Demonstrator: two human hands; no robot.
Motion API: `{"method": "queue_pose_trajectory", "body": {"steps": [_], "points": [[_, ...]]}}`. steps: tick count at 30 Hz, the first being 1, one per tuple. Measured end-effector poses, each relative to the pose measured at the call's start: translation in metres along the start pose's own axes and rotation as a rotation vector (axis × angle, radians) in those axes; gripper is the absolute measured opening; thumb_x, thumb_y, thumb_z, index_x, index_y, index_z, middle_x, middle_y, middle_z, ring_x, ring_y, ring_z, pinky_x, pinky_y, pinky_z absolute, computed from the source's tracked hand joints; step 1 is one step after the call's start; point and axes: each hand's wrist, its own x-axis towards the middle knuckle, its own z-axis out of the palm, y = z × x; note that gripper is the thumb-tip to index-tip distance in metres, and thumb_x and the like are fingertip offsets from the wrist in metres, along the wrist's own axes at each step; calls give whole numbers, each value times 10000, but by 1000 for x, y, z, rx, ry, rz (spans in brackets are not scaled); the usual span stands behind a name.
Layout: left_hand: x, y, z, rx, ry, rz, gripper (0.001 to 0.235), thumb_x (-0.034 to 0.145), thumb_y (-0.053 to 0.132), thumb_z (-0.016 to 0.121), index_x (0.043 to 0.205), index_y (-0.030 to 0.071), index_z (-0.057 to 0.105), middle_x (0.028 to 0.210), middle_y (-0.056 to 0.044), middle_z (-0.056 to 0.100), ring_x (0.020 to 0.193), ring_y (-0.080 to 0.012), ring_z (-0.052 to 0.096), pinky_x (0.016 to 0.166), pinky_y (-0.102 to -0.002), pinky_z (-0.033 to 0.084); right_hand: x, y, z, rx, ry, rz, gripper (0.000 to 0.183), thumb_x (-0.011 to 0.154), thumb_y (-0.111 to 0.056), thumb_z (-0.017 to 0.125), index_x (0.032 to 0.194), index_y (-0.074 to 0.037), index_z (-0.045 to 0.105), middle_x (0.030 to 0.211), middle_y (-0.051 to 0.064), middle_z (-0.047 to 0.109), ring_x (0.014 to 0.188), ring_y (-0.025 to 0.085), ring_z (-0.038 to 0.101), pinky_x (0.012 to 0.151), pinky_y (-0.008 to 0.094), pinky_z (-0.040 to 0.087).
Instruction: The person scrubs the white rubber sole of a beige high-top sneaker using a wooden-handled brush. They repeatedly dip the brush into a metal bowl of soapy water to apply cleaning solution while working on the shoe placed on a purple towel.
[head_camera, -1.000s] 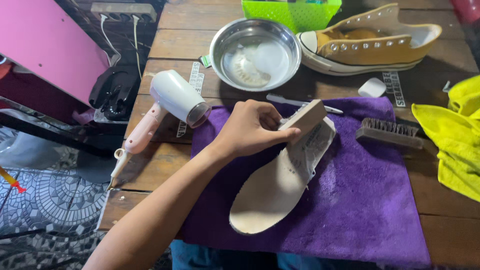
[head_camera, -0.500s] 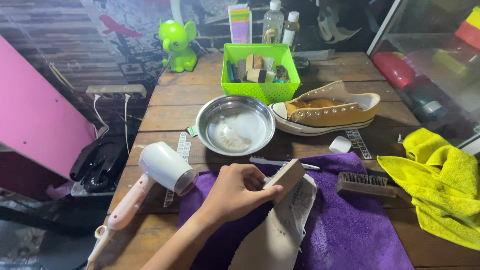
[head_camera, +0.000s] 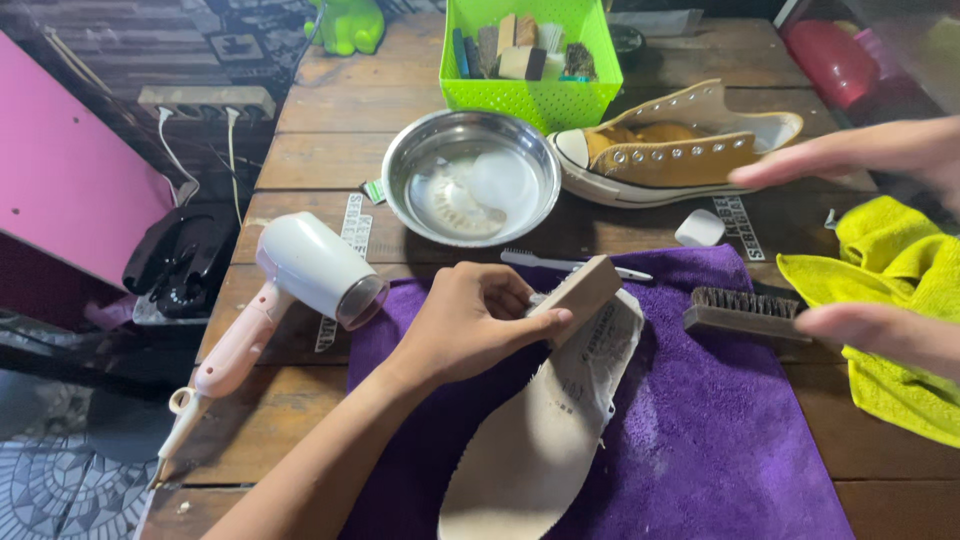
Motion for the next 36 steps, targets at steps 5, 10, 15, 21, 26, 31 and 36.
{"method": "queue_pose_trajectory", "body": {"steps": [5,10,15,21,26,31,36], "points": [[-3,5,0,-182,-29,31,339,828,394,937,844,75,826,741,-16,829,685,-33,720,629,-200,574,28,40,72,-28,-208,-306,1159,617,-452,1048,1619,-133,561,1623,92,666,1476,296,634,1210,480,449],[-5,17,-4,-487,-119,-87,308,907,283,891,853,-14,825,740,-104,789,649,-112,698,651,-270,682,32,42,95,-81,-189,-472,1041,642,-412,1063,1556,-160,633,1595,33,700,1432,240,678,1119,466,464],[-3,20,-7,-546,-151,-204,349,902,347,871,880,0,843,728,-139,786,641,-165,759,678,-280,696,28,24,102,-182,-25,-657,555,837,-381,980,1301,-159,770,1226,29,780,1162,212,755,1012,488,529],[-1,6,0,-537,-229,-140,343,986,312,828,847,0,801,758,-148,808,652,-167,769,665,-276,683,28,27,111,-210,-63,-666,462,899,-326,910,1296,-149,754,1286,89,791,1104,264,756,930,465,552],[-4,13,-6,-450,-303,-90,319,957,298,842,931,-20,841,798,-124,831,698,-142,771,687,-258,679,26,22,113,-106,-140,-676,394,921,-220,854,1282,-118,733,1224,4,807,1091,206,756,954,431,531],[-10,27,-20,86,-177,57,509,977,570,705,780,121,840,624,31,784,596,-3,643,579,-242,506,12,41,112,-40,-126,-520,607,869,-255,911,1434,-144,717,1319,-1,830,1087,225,796,977,429,581],[-15,7,-10,746,-70,439,645,875,747,852,845,147,618,851,-80,699,768,-399,706,607,-585,489,-6,51,111,65,-30,-207,625,784,-324,935,1368,-170,773,987,-20,841,840,195,757,861,359,597]]}}
